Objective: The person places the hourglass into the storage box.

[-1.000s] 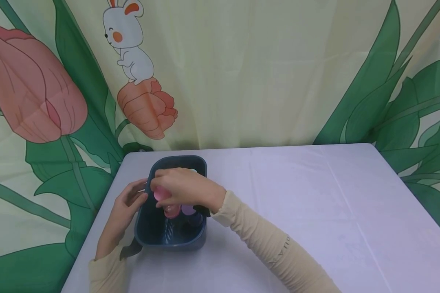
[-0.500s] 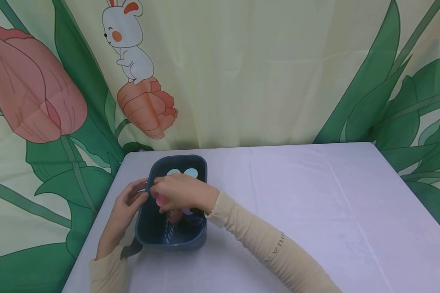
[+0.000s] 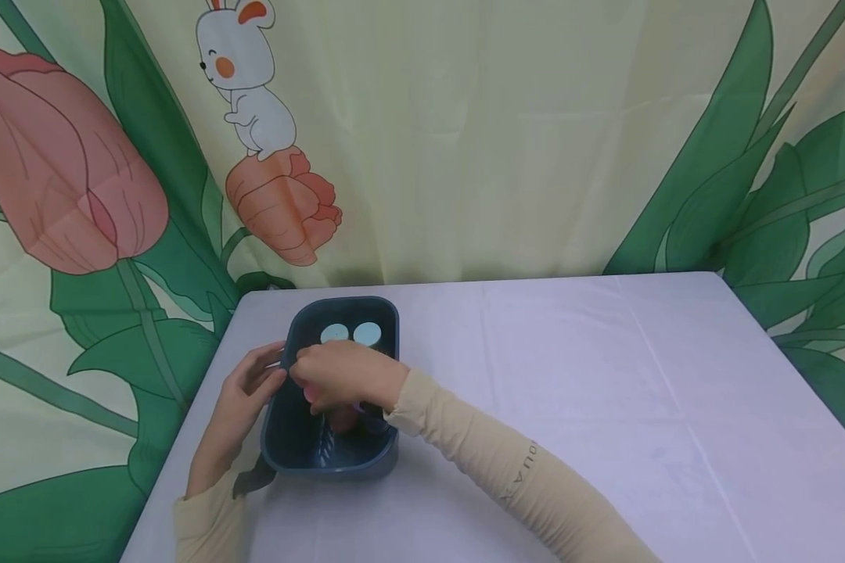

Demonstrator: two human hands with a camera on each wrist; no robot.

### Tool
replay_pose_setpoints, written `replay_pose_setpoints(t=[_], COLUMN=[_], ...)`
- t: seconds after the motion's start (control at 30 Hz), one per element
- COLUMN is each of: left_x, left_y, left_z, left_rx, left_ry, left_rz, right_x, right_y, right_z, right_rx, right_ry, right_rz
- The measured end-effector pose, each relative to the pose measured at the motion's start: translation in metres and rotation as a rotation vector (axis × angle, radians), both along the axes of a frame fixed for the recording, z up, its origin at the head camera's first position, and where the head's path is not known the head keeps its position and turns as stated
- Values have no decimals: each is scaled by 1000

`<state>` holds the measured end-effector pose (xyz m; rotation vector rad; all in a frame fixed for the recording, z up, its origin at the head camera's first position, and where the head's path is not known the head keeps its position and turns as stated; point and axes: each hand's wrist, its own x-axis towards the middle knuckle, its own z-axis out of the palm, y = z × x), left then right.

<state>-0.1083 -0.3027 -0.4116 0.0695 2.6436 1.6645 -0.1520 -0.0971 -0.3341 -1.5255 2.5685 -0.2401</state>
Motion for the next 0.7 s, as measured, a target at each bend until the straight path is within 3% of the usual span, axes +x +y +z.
replay_pose_setpoints(t=[0.7], left_x=[-1], left_y=[-1], left_z=[-1], left_rx=[-3], left_ry=[8], left_rz=[-4], right_x=[4], right_y=[-11], right_z=[-12], right_rx=[42], right_ry=[-57], right_rz=[-20])
